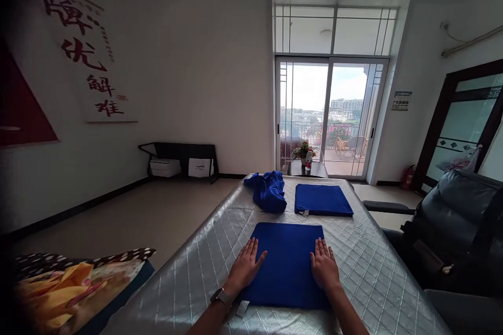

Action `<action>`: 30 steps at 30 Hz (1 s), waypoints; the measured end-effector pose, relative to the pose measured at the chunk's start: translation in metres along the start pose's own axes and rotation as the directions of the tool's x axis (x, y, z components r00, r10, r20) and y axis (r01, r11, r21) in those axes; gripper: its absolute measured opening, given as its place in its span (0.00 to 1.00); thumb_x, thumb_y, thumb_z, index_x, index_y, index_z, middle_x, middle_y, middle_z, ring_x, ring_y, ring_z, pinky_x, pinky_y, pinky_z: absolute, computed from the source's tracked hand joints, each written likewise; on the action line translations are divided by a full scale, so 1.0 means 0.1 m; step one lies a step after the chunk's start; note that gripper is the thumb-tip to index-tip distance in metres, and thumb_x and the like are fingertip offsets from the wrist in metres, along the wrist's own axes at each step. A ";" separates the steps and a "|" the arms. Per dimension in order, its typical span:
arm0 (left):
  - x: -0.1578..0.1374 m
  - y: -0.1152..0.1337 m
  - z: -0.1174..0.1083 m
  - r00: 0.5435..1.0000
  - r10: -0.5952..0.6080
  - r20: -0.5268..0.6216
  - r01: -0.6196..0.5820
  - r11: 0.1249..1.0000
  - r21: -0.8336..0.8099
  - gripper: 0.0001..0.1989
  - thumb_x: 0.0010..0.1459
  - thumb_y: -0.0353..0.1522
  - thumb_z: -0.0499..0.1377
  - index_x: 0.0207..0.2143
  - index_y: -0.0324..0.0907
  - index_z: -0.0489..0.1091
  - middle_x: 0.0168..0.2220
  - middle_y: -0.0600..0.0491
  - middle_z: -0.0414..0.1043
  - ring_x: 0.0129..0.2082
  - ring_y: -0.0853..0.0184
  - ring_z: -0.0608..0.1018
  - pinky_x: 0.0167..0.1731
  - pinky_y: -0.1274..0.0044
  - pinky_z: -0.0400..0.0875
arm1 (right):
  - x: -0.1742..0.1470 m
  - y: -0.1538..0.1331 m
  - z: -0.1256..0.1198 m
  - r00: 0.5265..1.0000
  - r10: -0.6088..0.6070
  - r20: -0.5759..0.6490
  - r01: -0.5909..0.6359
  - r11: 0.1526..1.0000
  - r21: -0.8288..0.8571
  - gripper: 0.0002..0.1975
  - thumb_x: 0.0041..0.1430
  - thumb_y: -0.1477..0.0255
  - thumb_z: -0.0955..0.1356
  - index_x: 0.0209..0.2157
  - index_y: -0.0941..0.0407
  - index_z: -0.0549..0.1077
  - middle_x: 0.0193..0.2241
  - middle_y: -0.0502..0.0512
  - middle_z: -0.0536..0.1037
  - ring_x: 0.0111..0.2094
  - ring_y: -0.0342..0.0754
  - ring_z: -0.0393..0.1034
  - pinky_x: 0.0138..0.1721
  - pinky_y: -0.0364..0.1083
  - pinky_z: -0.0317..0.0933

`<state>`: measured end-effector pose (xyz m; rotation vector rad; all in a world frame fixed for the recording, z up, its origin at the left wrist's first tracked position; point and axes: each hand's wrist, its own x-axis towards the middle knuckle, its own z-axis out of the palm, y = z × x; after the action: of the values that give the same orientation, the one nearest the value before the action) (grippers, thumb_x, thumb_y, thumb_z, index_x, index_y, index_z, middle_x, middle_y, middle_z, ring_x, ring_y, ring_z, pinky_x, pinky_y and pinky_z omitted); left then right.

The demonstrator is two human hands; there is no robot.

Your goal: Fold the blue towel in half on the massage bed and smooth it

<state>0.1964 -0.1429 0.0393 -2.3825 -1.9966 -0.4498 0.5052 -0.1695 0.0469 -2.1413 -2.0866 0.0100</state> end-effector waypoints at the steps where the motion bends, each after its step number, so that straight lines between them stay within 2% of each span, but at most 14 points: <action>1: 0.01 0.00 0.01 1.000 -0.001 -0.006 0.001 1.000 -0.003 0.41 0.68 0.54 0.35 0.69 0.33 0.53 0.71 0.40 0.49 0.70 0.55 0.53 0.67 0.62 0.52 | -0.05 0.01 0.02 1.000 0.001 0.003 -0.001 1.000 0.001 0.34 0.69 0.62 0.48 0.70 0.63 0.47 0.72 0.57 0.44 0.72 0.48 0.34 0.70 0.52 0.31; 5: 0.02 -0.03 0.04 1.000 0.000 -0.018 0.000 1.000 -0.001 0.41 0.68 0.53 0.37 0.68 0.30 0.54 0.70 0.39 0.50 0.70 0.55 0.54 0.67 0.64 0.52 | -0.26 0.01 0.13 0.999 0.033 0.017 -0.033 0.999 0.018 0.33 0.68 0.62 0.49 0.70 0.61 0.48 0.72 0.55 0.44 0.72 0.47 0.34 0.70 0.52 0.34; 8: 0.01 -0.02 -0.01 0.998 0.000 -0.055 0.001 1.000 0.017 0.40 0.68 0.53 0.38 0.68 0.32 0.54 0.70 0.41 0.53 0.70 0.55 0.55 0.67 0.62 0.51 | -0.36 0.00 0.16 0.999 0.034 0.016 -0.035 0.999 0.039 0.33 0.69 0.63 0.50 0.71 0.61 0.47 0.72 0.55 0.45 0.72 0.47 0.35 0.70 0.53 0.34; 11: -0.02 0.15 -0.10 0.990 0.016 -0.140 -0.012 1.000 0.027 0.37 0.68 0.51 0.38 0.68 0.35 0.55 0.69 0.43 0.54 0.70 0.54 0.56 0.67 0.61 0.52 | -0.39 -0.02 0.13 1.000 0.016 0.011 -0.017 0.998 0.061 0.33 0.69 0.63 0.50 0.70 0.63 0.47 0.71 0.57 0.45 0.72 0.47 0.35 0.70 0.52 0.34; 13: -0.05 0.41 -0.12 0.987 0.073 -0.143 -0.071 0.997 0.013 0.36 0.69 0.49 0.38 0.68 0.35 0.56 0.69 0.43 0.55 0.69 0.55 0.57 0.67 0.62 0.54 | -0.39 -0.02 0.10 1.000 0.009 0.011 -0.010 0.998 0.063 0.33 0.69 0.64 0.50 0.70 0.64 0.47 0.71 0.58 0.45 0.72 0.48 0.35 0.70 0.52 0.34; 15: -0.09 0.79 -0.08 0.977 0.190 -0.097 -0.194 0.981 -0.026 0.34 0.70 0.48 0.38 0.67 0.36 0.59 0.68 0.43 0.58 0.68 0.56 0.61 0.66 0.64 0.56 | -0.39 -0.02 0.09 1.000 0.005 0.015 -0.005 0.998 0.056 0.33 0.69 0.64 0.49 0.70 0.65 0.47 0.71 0.60 0.45 0.72 0.48 0.35 0.70 0.52 0.34; 18: -0.14 1.42 0.05 0.929 0.364 -0.061 -0.369 0.921 -0.121 0.32 0.71 0.48 0.38 0.66 0.38 0.62 0.67 0.44 0.62 0.67 0.58 0.62 0.66 0.66 0.56 | -0.41 0.00 0.09 1.000 -0.018 0.023 0.018 1.000 0.022 0.32 0.68 0.67 0.49 0.70 0.65 0.48 0.71 0.59 0.45 0.72 0.49 0.35 0.70 0.52 0.34; 20: -0.16 1.74 0.14 0.905 0.419 -0.077 -0.426 0.888 -0.175 0.32 0.71 0.47 0.38 0.67 0.38 0.60 0.67 0.44 0.60 0.68 0.59 0.60 0.66 0.65 0.56 | -0.42 0.01 0.09 0.999 -0.034 0.024 0.034 0.999 -0.009 0.32 0.67 0.71 0.50 0.70 0.64 0.48 0.71 0.57 0.45 0.72 0.48 0.34 0.70 0.52 0.34; 22: -0.18 1.93 0.19 0.896 0.437 -0.078 -0.443 0.871 -0.213 0.31 0.72 0.44 0.37 0.68 0.38 0.56 0.68 0.44 0.58 0.69 0.59 0.58 0.66 0.63 0.56 | -0.43 0.02 0.08 0.999 -0.040 0.023 0.041 0.999 -0.033 0.32 0.65 0.73 0.51 0.70 0.63 0.48 0.71 0.55 0.44 0.72 0.47 0.34 0.70 0.50 0.34; 24: -0.20 1.98 0.21 0.901 0.430 -0.052 -0.429 0.871 -0.238 0.31 0.73 0.44 0.36 0.69 0.37 0.54 0.69 0.44 0.56 0.70 0.60 0.56 0.67 0.63 0.54 | -0.44 0.02 0.07 0.999 -0.043 0.025 0.044 0.998 -0.046 0.32 0.65 0.73 0.51 0.70 0.63 0.48 0.71 0.55 0.44 0.72 0.47 0.35 0.70 0.50 0.34; 26: -0.22 1.91 0.20 0.913 0.409 -0.013 -0.399 0.884 -0.244 0.32 0.72 0.45 0.34 0.69 0.36 0.52 0.70 0.45 0.54 0.71 0.60 0.54 0.68 0.64 0.52 | -0.43 0.02 0.06 0.999 -0.047 0.023 0.048 0.998 -0.043 0.32 0.66 0.71 0.51 0.69 0.64 0.49 0.71 0.56 0.45 0.72 0.48 0.36 0.70 0.50 0.35; 30: -0.28 1.54 0.11 0.930 0.363 0.055 -0.344 0.914 -0.217 0.35 0.71 0.48 0.33 0.70 0.36 0.49 0.71 0.46 0.49 0.71 0.61 0.50 0.69 0.65 0.49 | -0.41 0.00 0.06 0.999 -0.043 0.006 0.043 0.999 -0.015 0.32 0.68 0.67 0.50 0.69 0.67 0.49 0.71 0.61 0.47 0.72 0.50 0.37 0.70 0.53 0.37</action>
<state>0.3435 -0.1976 0.0508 -2.8609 -1.5552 -0.5611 0.5035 -0.2094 0.0366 -2.1065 -2.1419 -0.0050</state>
